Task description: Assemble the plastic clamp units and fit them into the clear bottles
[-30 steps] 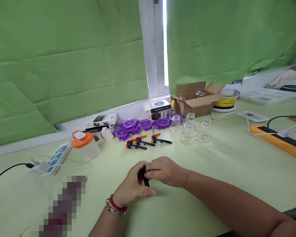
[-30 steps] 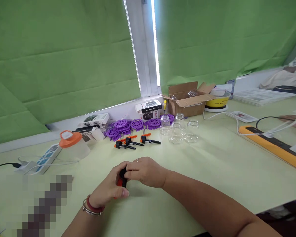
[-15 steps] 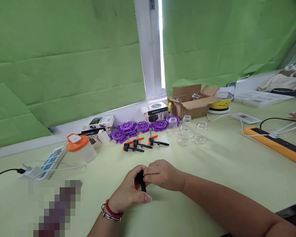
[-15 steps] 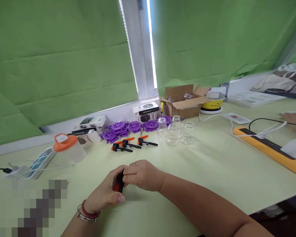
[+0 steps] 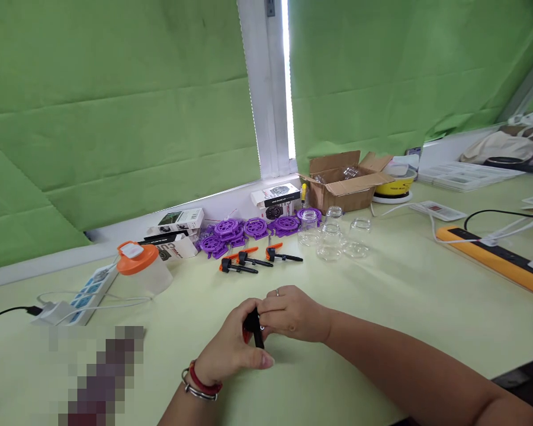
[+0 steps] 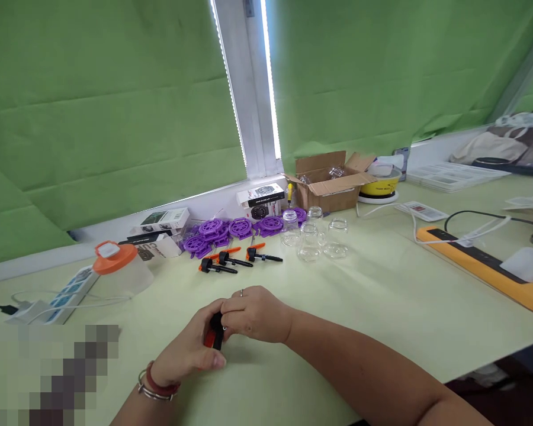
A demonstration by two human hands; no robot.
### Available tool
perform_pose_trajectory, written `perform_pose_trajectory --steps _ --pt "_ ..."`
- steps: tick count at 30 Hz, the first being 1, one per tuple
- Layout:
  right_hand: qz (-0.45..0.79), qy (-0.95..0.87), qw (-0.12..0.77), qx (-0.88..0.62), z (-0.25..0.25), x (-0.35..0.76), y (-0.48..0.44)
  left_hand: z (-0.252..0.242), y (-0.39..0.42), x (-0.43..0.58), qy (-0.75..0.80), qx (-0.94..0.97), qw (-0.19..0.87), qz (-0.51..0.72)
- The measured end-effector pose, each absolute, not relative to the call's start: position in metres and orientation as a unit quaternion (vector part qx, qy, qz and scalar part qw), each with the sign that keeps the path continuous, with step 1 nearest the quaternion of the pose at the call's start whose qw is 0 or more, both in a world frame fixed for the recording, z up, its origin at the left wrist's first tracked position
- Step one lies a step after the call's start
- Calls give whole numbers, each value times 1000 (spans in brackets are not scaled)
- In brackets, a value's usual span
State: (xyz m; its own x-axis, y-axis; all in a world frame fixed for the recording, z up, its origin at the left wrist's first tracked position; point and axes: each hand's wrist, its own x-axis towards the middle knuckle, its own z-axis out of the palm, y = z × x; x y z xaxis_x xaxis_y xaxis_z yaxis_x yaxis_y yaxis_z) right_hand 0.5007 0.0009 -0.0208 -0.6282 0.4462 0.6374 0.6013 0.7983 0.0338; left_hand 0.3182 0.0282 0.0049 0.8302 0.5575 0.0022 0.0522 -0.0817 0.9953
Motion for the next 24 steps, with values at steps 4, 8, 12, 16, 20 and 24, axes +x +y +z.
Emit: perform_pose_trajectory --steps 4,8,12,16,20,24 --pt "-130 -891 316 -300 -21 500 1 5 28 318 222 703 647 195" --pt "-124 -886 331 -300 -22 499 1 5 28 319 216 693 661 189" --pt "-116 -883 343 -300 -22 498 0 4 29 318 219 695 657 192" --pt "-100 -877 372 -288 -23 497 0 4 30 318 212 699 655 196" --pt "-84 -873 388 -282 -25 497 1 3 29 318 218 698 654 193" --pt "-74 -879 377 -283 -26 499 3 2 28 319 221 699 655 183"
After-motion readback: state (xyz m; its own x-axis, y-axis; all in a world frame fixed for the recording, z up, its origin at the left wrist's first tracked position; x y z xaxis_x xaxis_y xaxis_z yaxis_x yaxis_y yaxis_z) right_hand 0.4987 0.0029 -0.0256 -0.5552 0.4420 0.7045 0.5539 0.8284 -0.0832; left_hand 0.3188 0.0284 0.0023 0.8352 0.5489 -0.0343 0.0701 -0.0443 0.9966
